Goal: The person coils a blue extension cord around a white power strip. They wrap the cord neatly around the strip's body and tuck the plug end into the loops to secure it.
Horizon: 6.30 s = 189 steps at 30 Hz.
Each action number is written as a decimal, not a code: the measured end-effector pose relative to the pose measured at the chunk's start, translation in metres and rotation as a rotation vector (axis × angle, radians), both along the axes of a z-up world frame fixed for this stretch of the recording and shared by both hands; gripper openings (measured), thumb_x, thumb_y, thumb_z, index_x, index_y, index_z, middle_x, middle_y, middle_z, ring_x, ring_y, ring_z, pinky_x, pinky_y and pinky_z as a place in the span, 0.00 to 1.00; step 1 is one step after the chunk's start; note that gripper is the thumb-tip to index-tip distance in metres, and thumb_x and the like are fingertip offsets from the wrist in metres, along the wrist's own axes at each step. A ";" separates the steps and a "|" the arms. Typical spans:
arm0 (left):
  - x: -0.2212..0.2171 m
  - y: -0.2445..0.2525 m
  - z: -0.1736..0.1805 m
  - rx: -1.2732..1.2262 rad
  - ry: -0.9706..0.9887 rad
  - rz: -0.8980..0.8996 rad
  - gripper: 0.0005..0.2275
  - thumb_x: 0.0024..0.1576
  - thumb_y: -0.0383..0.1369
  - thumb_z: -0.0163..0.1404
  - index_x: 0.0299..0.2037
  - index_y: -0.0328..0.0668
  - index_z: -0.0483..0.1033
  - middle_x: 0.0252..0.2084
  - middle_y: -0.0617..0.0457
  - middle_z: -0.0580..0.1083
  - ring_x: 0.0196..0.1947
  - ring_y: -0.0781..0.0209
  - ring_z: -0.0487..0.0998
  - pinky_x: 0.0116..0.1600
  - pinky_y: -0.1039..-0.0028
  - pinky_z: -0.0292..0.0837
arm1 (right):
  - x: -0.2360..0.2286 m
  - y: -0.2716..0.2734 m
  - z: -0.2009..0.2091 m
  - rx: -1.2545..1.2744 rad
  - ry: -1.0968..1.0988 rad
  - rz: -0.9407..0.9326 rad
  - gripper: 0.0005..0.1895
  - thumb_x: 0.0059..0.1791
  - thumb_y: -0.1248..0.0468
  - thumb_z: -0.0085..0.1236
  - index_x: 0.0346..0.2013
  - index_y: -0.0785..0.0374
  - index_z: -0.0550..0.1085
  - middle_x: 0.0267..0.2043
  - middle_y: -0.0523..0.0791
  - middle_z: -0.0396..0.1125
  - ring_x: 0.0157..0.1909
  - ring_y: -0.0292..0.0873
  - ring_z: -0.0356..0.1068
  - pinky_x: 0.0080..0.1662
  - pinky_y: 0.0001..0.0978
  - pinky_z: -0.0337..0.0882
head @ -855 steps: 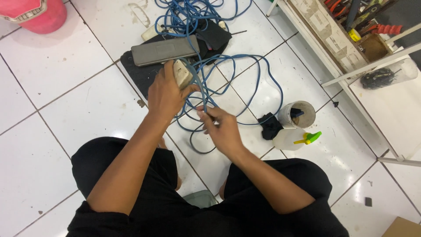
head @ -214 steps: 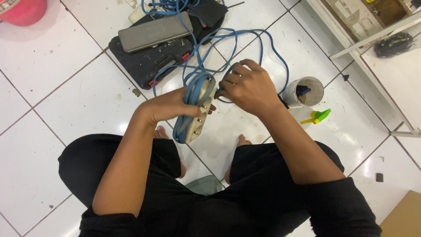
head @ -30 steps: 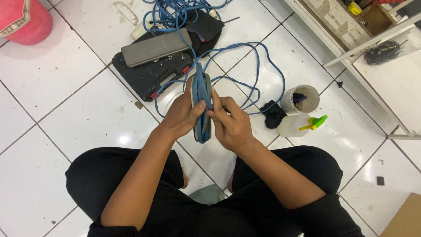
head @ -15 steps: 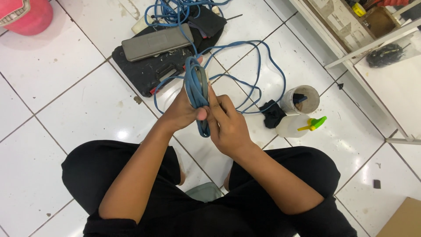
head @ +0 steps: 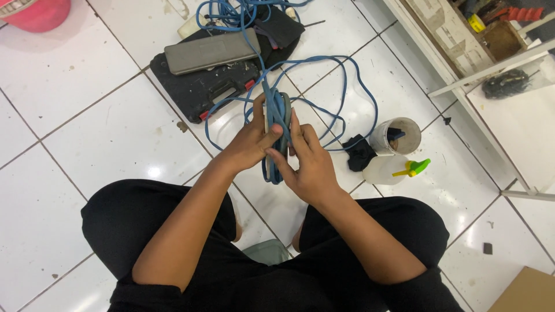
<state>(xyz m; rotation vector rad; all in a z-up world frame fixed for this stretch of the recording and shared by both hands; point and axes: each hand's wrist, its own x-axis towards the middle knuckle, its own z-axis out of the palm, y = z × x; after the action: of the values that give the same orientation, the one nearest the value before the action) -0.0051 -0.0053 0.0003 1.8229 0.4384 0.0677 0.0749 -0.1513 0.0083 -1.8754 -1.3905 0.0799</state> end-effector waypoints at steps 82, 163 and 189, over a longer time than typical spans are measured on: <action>0.014 0.047 -0.049 -0.376 -0.689 0.811 0.25 0.55 0.37 0.58 0.60 0.43 0.61 0.52 0.47 0.69 0.52 0.57 0.70 0.62 0.54 0.64 | 0.009 0.025 -0.019 -0.160 0.027 0.072 0.18 0.53 0.51 0.52 0.26 0.59 0.76 0.21 0.45 0.71 0.30 0.46 0.75 0.48 0.40 0.74; 0.012 0.002 0.033 -0.260 0.367 0.412 0.51 0.46 0.69 0.40 0.72 0.38 0.45 0.66 0.30 0.62 0.68 0.35 0.61 0.70 0.49 0.56 | -0.027 0.022 0.016 -0.314 0.756 -0.064 0.17 0.59 0.59 0.29 0.39 0.63 0.67 0.35 0.48 0.61 0.38 0.46 0.66 0.41 0.39 0.68; 0.023 0.004 -0.024 -0.423 -0.140 0.550 0.28 0.51 0.55 0.55 0.59 0.59 0.63 0.35 0.53 0.67 0.37 0.58 0.72 0.47 0.68 0.71 | -0.017 0.018 0.024 -0.286 0.604 0.086 0.22 0.60 0.56 0.28 0.34 0.65 0.68 0.32 0.51 0.61 0.40 0.50 0.67 0.44 0.42 0.70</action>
<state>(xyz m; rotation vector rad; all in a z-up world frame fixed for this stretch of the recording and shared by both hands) 0.0182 -0.0015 -0.0234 1.2365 0.7808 0.4446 0.0578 -0.1333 0.0326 -1.7980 -1.0676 0.8544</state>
